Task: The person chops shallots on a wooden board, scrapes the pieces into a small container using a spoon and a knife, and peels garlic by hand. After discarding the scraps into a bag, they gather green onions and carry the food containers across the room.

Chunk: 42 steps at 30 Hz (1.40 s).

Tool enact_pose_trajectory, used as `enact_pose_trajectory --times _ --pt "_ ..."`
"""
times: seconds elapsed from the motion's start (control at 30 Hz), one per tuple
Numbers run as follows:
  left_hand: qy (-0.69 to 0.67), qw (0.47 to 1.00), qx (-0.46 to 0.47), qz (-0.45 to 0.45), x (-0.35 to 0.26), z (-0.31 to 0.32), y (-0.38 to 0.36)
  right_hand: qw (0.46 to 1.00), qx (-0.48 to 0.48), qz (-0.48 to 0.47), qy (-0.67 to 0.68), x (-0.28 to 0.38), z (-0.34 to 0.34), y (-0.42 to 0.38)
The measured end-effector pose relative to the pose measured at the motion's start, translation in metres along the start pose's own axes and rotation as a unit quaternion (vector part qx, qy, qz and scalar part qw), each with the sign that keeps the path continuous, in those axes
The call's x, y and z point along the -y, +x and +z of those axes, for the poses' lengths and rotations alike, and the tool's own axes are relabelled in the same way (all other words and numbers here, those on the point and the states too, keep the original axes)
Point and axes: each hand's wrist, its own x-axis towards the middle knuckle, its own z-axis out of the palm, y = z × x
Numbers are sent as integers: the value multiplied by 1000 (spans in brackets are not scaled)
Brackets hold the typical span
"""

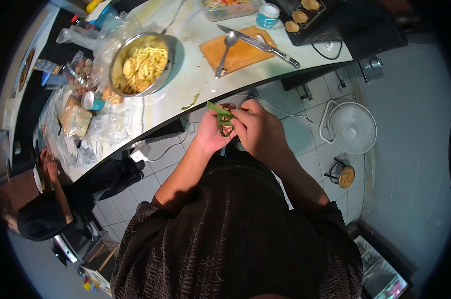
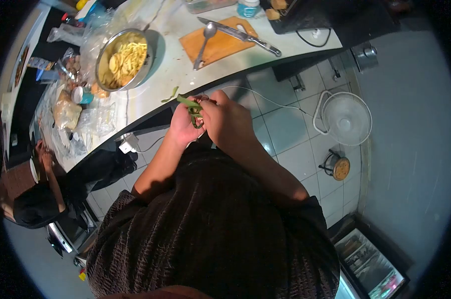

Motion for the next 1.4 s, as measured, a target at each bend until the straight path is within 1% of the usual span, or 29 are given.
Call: enact_pose_trajectory --times 0.07,0.1,0.17,0.23,0.3,0.37,0.4,0.43,0.47,0.5,0.53,0.57,0.63,0.67,0.7,0.77,0.8,0.83,0.9,0.93,0.97,1.03,1.1,1.17,1.23,1.27,1.33,1.37,1.4 --pt "41 999 -17 -23 8 13 8 997 8 27 -75 -7 -5 -8" --pt "45 998 -19 -35 12 14 13 996 2 39 -75 -13 -4 -13" --pt "49 997 0 -63 17 14 22 992 -22 25 -124 -24 -1 -21" --pt "45 994 6 -98 19 13 31 987 -38 62 -142 -21 -6 -29" --pt "84 990 17 -113 21 10 38 981 -54 102 -157 -19 -7 -34" --pt "88 983 29 -157 20 6 43 983 -56 84 -155 -19 -6 -41" --pt "84 978 43 -185 18 5 44 980 -66 101 -157 -16 -3 -41" --pt "89 974 41 -203 15 5 43 981 -104 96 -132 -11 -2 -40" --pt "99 976 -5 -196 14 7 39 980 -138 88 -109 -5 -2 -39" --pt "108 976 -50 -184 13 13 35 979 -140 98 -113 0 -2 -39" --pt "109 974 -107 -168 12 21 29 978 -160 121 -63 6 -2 -37" --pt "108 973 -109 -172 7 17 25 974 -180 140 -9 11 2 -35" --pt "76 976 -37 -200 -12 9 14 968 -192 160 28 9 7 -28" --pt "53 973 28 -223 -22 0 12 960 -205 178 64 6 9 -20" --pt "51 975 27 -215 -32 -5 6 962 -199 172 68 -2 18 -12" --pt "-18 978 59 -197 -49 -13 -11 969 -176 168 44 -28 47 3" --pt "-12 984 53 -170 -58 -12 -23 975 -118 182 40 -38 64 10" --pt "-15 986 53 -158 -67 -17 -33 978 -110 173 45 -49 83 17" --pt "-40 994 21 -104 -85 -26 -53 998 -58 20 4 -51 111 37" --pt "-35 996 11 -76 -92 -30 -64 1000 -6 28 -4 -50 123 40" --pt "-39 997 9 -63 -99 -35 -73 1000 2 19 2 -48 130 46" --pt "-49 999 1 -6 -110 -46 -88 998 31 -24 -53 -49 143 57" --pt "-55 998 6 13 -118 -53 -97 998 36 -33 -31 -52 149 63" --pt "-57 998 -24 34 -123 -56 -102 998 41 -39 -10 -54 148 65" --pt "-50 998 -26 37 -123 -58 -101 996 84 -6 -12 -54 141 65" --pt "-36 998 -32 38 -122 -57 -98 996 83 -4 -14 -46 135 65" --pt "-12 1000 -15 20 -119 -55 -88 999 -22 10 42 -21 112 60" --pt "-9 1000 -12 8 -116 -54 -80 999 -30 17 36 -10 102 58" --pt "-5 1000 -21 -11 -112 -54 -72 996 -39 12 79 3 93 54"
